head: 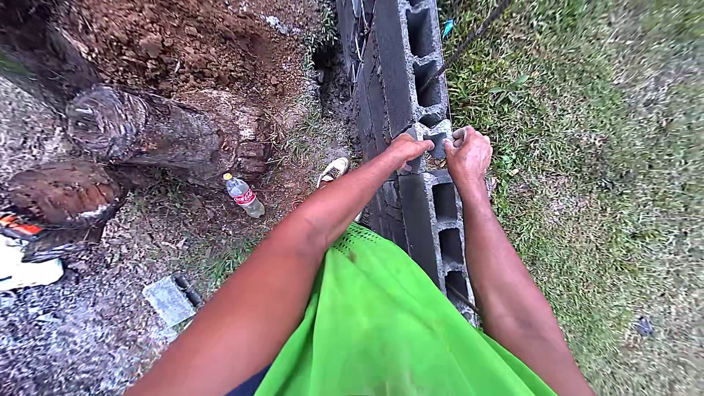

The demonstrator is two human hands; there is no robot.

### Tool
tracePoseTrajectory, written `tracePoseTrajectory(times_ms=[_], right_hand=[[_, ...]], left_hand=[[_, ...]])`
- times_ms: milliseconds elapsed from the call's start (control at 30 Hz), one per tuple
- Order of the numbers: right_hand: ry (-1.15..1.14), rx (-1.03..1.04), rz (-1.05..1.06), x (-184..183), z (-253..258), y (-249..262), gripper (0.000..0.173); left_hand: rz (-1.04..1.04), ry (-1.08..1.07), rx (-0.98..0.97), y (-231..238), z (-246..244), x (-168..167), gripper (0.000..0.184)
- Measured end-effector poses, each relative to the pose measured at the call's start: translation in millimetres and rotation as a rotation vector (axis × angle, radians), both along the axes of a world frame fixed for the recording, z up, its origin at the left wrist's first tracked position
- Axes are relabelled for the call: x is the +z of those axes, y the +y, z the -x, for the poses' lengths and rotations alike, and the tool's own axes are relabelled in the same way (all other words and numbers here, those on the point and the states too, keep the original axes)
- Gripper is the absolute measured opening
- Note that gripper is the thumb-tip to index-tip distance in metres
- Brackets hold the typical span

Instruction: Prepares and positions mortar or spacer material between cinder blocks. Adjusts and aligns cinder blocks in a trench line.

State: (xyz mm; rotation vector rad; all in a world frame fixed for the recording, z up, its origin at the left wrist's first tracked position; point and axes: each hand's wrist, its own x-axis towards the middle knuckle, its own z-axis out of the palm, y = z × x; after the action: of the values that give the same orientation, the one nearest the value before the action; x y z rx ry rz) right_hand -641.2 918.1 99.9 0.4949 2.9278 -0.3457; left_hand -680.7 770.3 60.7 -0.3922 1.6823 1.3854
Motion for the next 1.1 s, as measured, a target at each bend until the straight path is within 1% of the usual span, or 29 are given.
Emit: tracePoseTrajectory(times_ms=[133, 300, 433, 500, 633, 833, 967, 1100], right_hand=[[0.001, -0.001, -0.023, -1, 0, -1, 0.034], [-0.002, 0.014, -0.025, -1, 0, -2, 0.037], [-0.011, 0.001, -0.039, -3, 2, -3, 0.035], [0.001, -0.004, -0.035, -1, 3, -3, 0.035], [0.015, -0.005, -0.047, 5, 2, -3, 0.035], [-0.016, 0.001, -0.047, -3, 1, 1, 0.036], [-0.009, 0.009, -0.059, 2, 4, -3, 0.034], [-0.033, 0.016, -0.063, -3, 2, -4, 0.033]], left_hand=[[0.097, 0.039, -0.132, 4, 5, 6, 0.059], [0.107, 0.056, -0.169, 6, 10, 6, 0.057], [0.208, 0.084, -0.243, 12, 12, 18, 0.041], [0.224, 0.096, -0.248, 12, 13, 25, 0.038], [0.225, 0.137, -0.231, 14, 9, 29, 0.038], [0.246, 0.148, -0.239, 17, 8, 18, 0.038], [0.234, 0.149, -0.216, 14, 8, 19, 0.037], [0.246, 0.168, -0.244, 11, 6, 17, 0.04]])
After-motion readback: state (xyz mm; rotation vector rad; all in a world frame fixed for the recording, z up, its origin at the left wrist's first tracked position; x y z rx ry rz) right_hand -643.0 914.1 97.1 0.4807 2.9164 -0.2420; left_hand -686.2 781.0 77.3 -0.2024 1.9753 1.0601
